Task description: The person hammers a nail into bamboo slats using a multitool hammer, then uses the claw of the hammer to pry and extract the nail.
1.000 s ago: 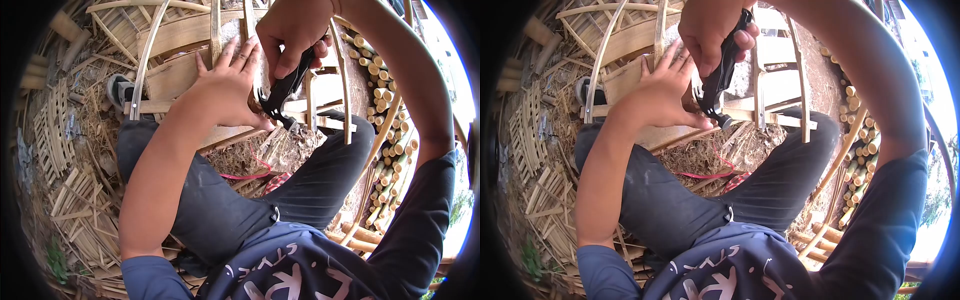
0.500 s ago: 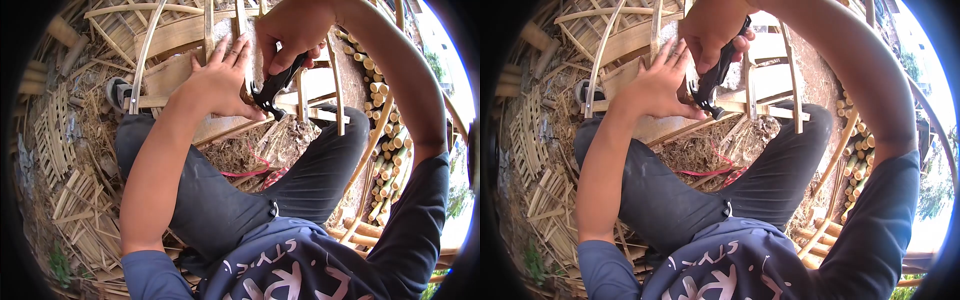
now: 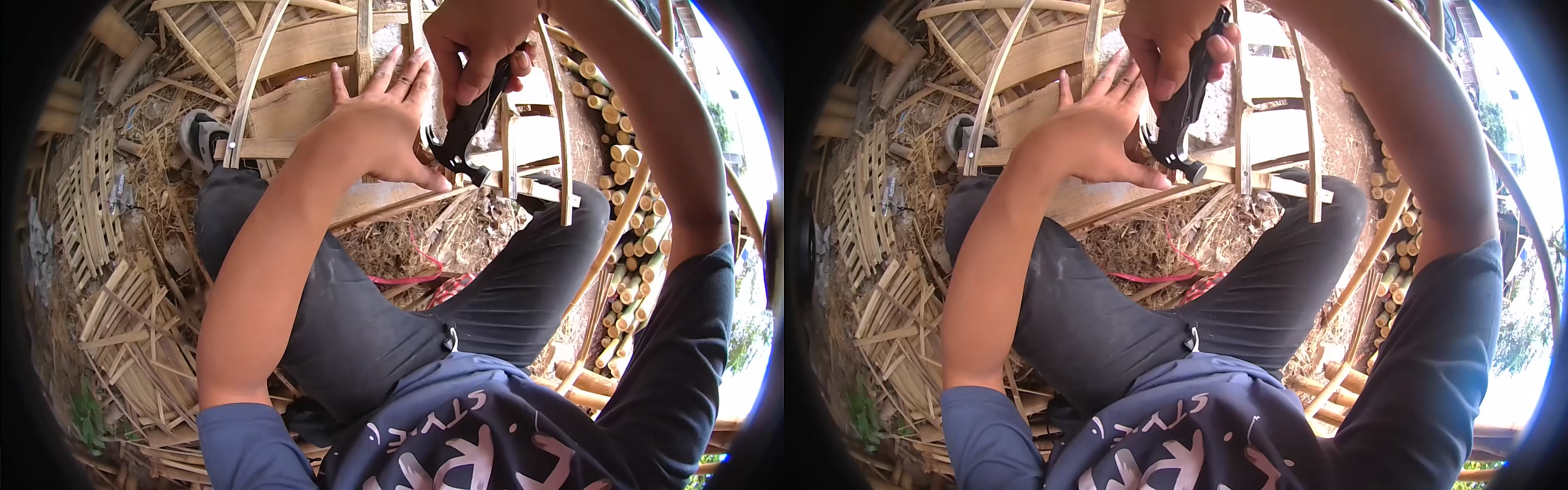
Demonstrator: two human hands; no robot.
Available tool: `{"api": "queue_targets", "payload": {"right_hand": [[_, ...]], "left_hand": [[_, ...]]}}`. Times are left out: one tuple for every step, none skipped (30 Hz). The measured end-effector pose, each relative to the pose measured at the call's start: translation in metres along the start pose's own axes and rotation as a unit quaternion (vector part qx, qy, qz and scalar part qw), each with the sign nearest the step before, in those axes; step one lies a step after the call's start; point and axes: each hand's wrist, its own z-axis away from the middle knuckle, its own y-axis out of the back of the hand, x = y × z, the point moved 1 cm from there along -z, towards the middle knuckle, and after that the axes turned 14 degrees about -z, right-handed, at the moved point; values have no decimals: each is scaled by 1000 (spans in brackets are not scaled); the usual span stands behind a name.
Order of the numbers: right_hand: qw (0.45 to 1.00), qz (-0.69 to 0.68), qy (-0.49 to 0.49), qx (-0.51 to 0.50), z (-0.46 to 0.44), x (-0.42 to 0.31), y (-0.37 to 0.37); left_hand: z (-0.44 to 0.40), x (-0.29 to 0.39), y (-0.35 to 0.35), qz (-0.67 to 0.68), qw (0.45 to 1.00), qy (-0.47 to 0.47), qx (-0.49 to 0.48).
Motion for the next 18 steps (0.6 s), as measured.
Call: {"api": "queue_targets", "payload": {"right_hand": [[1000, -10, -25, 13, 1, -3, 4], [999, -25, -38, 0, -5, 3, 11], [998, -39, -52, -12, -10, 2, 17], [997, -53, -24, -40, -5, 1, 26], [998, -42, -36, -33, -9, 2, 29], [998, -32, -47, -27, -15, 4, 31], [998, -24, -58, -20, -19, 7, 31], [999, -19, -45, -10, -19, 9, 30], [999, 3, -35, 0, -11, 2, 27], [999, 24, -25, 11, 4, -14, 19], [999, 28, -5, 41, 9, -12, 12], [997, 33, 15, 72, 14, -11, 4], [993, 39, 34, 102, 19, -10, -3], [990, 18, 52, 132, 20, 0, -11], [985, 5, 21, 174, 20, -5, -18], [976, -10, -10, 216, 21, -10, -26], [965, -28, -40, 258, 21, -16, -33], [959, -52, 20, 279, 28, -8, -38]], "left_hand": [[-1, 1, 0, -3, 1000, 3, -6], [-1, 0, 1, -3, 1000, 2, -14], [-2, -1, 3, -4, 1000, 0, -21], [-3, -1, 3, -4, 1000, -1, -30], [-3, -2, 3, -3, 999, -1, -39], [-3, -2, 4, -3, 999, 2, -38], [-2, -2, 4, -3, 999, 3, -36], [-2, 0, 5, -2, 999, 4, -34], [-2, 0, 4, 1, 1000, 2, -27], [-2, -1, 2, 5, 1000, 1, -18], [-1, -1, 0, 7, 1000, -1, -9], [-1, -1, -2, 2, 1000, -2, -2], [0, -1, -1, 5, 1000, 0, 2], [1, -1, 0, 7, 1000, 3, 6], [2, 0, -1, 10, 1000, 5, 8], [2, 0, -1, 9, 1000, 4, 7], [2, -1, -1, 8, 1000, 2, 7], [1, -1, -1, 6, 1000, 0, 6]]}}
